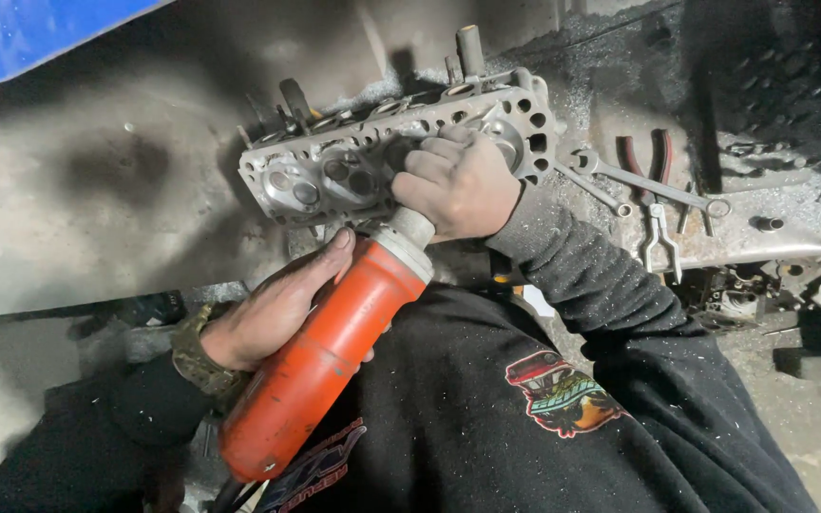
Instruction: Grinding and polishing the surface of an engine cylinder head using a power tool.
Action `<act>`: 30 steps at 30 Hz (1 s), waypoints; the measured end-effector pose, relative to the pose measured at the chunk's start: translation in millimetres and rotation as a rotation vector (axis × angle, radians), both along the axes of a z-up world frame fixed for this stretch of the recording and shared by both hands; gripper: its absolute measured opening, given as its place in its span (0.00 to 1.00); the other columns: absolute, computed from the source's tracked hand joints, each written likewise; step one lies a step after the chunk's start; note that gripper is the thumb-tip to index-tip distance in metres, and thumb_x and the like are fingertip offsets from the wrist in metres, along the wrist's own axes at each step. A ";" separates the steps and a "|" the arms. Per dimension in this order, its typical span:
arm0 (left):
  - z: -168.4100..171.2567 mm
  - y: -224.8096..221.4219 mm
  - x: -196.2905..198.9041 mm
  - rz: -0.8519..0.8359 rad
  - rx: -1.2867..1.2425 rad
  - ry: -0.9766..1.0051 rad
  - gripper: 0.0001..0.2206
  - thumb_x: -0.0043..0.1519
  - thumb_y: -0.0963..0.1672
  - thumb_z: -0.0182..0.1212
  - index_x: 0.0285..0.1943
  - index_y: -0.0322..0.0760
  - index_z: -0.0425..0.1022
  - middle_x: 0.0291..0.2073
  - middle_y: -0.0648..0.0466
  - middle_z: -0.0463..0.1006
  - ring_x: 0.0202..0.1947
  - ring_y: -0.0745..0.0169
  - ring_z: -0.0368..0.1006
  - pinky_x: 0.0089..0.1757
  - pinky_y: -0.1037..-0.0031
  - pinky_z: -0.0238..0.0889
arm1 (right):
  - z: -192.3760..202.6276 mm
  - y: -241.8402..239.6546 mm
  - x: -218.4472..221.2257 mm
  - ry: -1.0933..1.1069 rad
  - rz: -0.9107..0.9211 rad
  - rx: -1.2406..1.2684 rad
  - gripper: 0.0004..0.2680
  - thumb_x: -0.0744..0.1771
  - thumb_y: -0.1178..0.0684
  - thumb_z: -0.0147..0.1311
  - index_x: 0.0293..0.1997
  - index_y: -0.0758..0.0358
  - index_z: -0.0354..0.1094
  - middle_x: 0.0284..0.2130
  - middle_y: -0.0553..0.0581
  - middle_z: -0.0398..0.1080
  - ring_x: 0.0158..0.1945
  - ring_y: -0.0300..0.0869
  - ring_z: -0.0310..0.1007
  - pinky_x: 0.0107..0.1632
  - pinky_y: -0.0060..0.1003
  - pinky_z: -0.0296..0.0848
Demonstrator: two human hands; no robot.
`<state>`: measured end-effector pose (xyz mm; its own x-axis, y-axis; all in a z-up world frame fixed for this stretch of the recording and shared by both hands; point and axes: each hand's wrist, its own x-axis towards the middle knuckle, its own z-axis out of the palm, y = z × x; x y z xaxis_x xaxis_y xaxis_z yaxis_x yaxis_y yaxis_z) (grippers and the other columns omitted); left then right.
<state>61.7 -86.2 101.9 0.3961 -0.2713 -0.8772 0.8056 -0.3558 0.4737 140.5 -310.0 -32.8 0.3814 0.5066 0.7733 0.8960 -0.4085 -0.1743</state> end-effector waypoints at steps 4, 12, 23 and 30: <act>-9.5 5.4 0.8 -0.042 -0.038 -0.095 0.33 0.66 0.62 0.33 0.52 0.34 0.72 0.31 0.50 0.78 0.26 0.62 0.77 0.32 0.72 0.74 | -1.5 -1.2 3.8 -0.016 0.012 0.012 0.12 0.59 0.44 0.61 0.34 0.57 0.63 0.28 0.52 0.62 0.32 0.46 0.70 0.37 0.43 0.67; -58.7 28.4 -15.6 -0.411 0.019 -0.797 0.30 0.75 0.57 0.33 0.65 0.28 0.65 0.47 0.44 0.77 0.43 0.57 0.72 0.45 0.68 0.66 | -0.7 -10.1 1.4 -0.041 0.016 -0.019 0.11 0.57 0.45 0.58 0.34 0.56 0.62 0.30 0.52 0.61 0.37 0.47 0.71 0.45 0.44 0.72; -2.2 -1.4 -9.7 0.104 -0.002 -0.018 0.30 0.65 0.60 0.33 0.53 0.37 0.72 0.31 0.51 0.79 0.25 0.59 0.78 0.31 0.69 0.74 | -0.6 4.8 1.6 -0.006 0.047 0.016 0.13 0.59 0.42 0.60 0.33 0.56 0.61 0.29 0.52 0.60 0.33 0.46 0.69 0.36 0.43 0.66; 4.4 -10.7 -1.8 0.029 0.030 -0.025 0.32 0.64 0.62 0.32 0.51 0.36 0.72 0.29 0.51 0.78 0.25 0.60 0.78 0.30 0.70 0.74 | -2.2 -0.2 -0.6 -0.012 0.023 0.036 0.13 0.59 0.43 0.61 0.37 0.57 0.63 0.30 0.52 0.62 0.34 0.46 0.70 0.38 0.44 0.66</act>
